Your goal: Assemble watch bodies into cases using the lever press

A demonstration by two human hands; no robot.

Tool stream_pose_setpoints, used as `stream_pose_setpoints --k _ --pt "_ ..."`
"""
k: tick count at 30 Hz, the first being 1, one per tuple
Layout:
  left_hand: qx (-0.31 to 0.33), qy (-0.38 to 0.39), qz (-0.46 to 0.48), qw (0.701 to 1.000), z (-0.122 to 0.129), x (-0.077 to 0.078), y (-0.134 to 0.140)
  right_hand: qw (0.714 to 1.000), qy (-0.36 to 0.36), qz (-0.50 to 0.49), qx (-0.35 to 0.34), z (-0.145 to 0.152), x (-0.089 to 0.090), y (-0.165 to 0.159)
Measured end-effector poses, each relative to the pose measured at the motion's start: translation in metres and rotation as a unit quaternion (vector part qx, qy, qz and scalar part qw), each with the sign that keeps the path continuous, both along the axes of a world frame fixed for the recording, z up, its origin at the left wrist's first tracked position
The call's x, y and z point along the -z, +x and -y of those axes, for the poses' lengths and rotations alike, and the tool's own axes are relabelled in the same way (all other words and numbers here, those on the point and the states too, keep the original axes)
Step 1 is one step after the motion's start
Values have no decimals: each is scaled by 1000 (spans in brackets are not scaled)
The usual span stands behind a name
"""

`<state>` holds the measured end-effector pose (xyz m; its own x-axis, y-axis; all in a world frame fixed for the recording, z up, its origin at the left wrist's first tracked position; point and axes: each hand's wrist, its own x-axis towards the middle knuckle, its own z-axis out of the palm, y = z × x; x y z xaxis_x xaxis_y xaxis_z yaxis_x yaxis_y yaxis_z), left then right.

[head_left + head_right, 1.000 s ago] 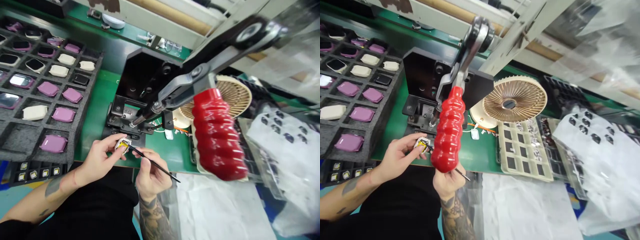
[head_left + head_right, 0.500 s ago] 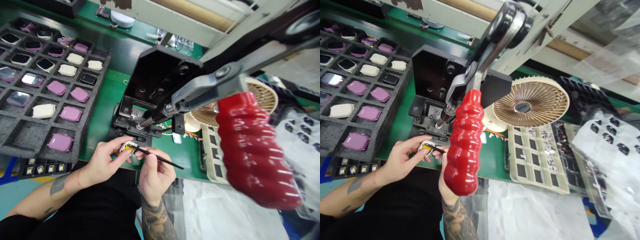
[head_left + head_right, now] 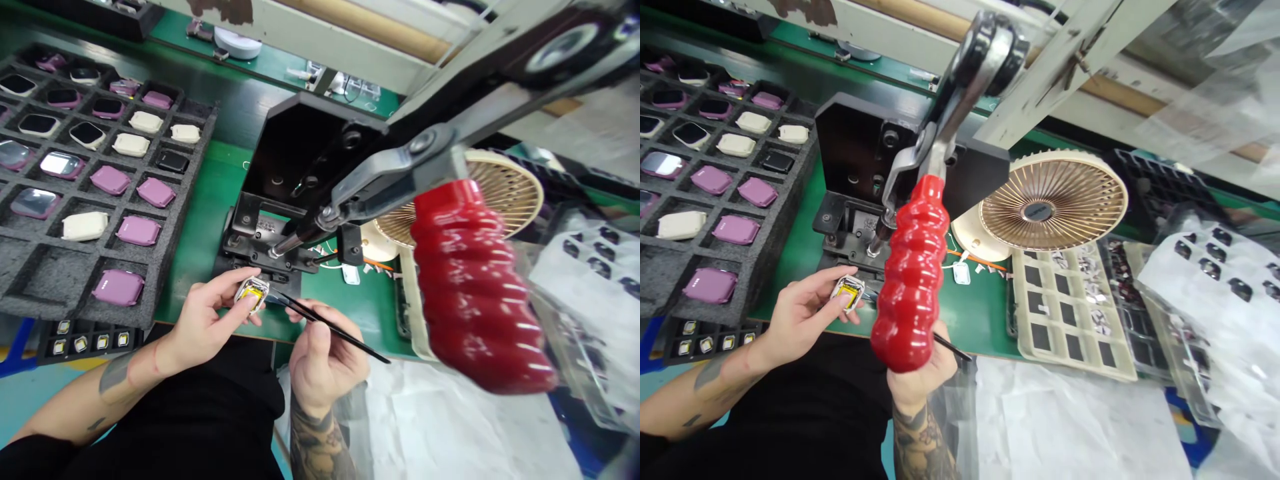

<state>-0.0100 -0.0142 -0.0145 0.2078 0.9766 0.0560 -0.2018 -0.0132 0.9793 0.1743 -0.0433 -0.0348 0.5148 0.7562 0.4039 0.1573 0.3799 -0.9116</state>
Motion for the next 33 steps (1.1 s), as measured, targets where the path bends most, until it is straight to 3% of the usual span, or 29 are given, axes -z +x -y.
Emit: stream_pose_setpoints --k 9,13,16,18,21,23,25,26,28,29,30,32,33 --pt "-7 3 1 1000 0 -2 0 999 -26 -36 -28 4 11 2" --pt "-9 -8 21 1000 -1 -6 1 994 -23 -70 -77 4 3 -1" --pt "-16 -19 21 999 0 -8 4 980 -15 -100 -174 13 -21 4" --pt "-25 -10 3 1000 2 -6 8 971 -4 -104 -213 22 -46 22" --pt "3 28 -29 999 6 1 12 978 26 -34 -204 31 -96 73" --pt "40 57 -55 996 8 7 12 974 22 71 -215 28 -131 117" --pt "67 86 -89 990 7 12 9 940 -31 196 -277 10 -159 154" --pt "73 97 -105 987 6 13 8 908 -75 271 -310 -6 -168 166" --pt "74 114 -127 983 5 15 8 848 -127 377 -350 -52 -175 172" --pt "70 120 -134 981 4 16 8 840 -126 394 -351 -79 -174 166" --pt "66 127 -139 980 5 17 8 859 -99 391 -315 -105 -170 156" --pt "55 142 -159 976 6 19 9 925 34 354 -133 -149 -158 131" --pt "48 147 -173 973 8 20 8 931 87 349 -63 -161 -152 121"
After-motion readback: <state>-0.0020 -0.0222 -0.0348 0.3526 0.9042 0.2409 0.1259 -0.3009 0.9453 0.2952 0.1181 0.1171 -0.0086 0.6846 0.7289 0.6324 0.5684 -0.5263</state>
